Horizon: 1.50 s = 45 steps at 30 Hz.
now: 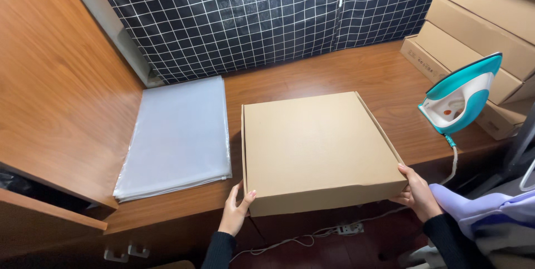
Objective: The person irons a dark t-shirt on a table, then hangs it on a green hanger among other clothes. They then pick up a cardboard box, open it, and remove a plastic-wrapped item.
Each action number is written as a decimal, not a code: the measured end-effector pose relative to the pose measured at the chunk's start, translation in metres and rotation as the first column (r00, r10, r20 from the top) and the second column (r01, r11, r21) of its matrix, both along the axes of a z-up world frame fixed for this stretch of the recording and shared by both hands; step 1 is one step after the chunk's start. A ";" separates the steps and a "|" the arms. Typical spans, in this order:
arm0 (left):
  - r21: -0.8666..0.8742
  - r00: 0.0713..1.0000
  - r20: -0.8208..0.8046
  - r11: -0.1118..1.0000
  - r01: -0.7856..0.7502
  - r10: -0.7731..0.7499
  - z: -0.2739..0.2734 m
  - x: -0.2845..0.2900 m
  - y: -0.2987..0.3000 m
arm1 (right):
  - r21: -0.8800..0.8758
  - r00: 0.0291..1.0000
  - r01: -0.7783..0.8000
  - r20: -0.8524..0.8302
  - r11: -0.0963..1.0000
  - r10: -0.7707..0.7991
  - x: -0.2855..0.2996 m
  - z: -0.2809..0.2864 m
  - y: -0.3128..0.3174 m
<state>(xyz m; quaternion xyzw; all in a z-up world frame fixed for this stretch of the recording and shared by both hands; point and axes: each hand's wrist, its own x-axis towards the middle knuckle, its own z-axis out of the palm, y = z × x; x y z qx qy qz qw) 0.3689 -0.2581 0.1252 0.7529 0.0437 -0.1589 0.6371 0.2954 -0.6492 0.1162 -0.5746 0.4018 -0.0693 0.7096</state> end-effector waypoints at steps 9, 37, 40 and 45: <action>-0.008 0.989 -0.002 0.989 -0.149 0.149 -0.011 0.037 -0.005 | -0.006 0.993 0.020 0.121 1.000 -0.019 0.040 -0.021 -0.002; -0.217 0.981 -0.106 0.959 -0.183 0.163 -0.017 0.193 -0.009 | 0.010 0.989 0.076 0.125 0.997 -0.076 0.193 -0.013 0.024; -0.187 0.985 -0.031 0.967 -0.171 0.168 -0.027 0.203 -0.010 | -0.052 0.999 -0.011 0.029 0.999 0.013 0.198 -0.003 0.019; -0.161 0.968 -0.137 0.960 -0.229 0.208 -0.037 0.213 -0.016 | 0.050 0.997 -0.032 0.070 0.998 0.029 0.204 -0.004 0.002</action>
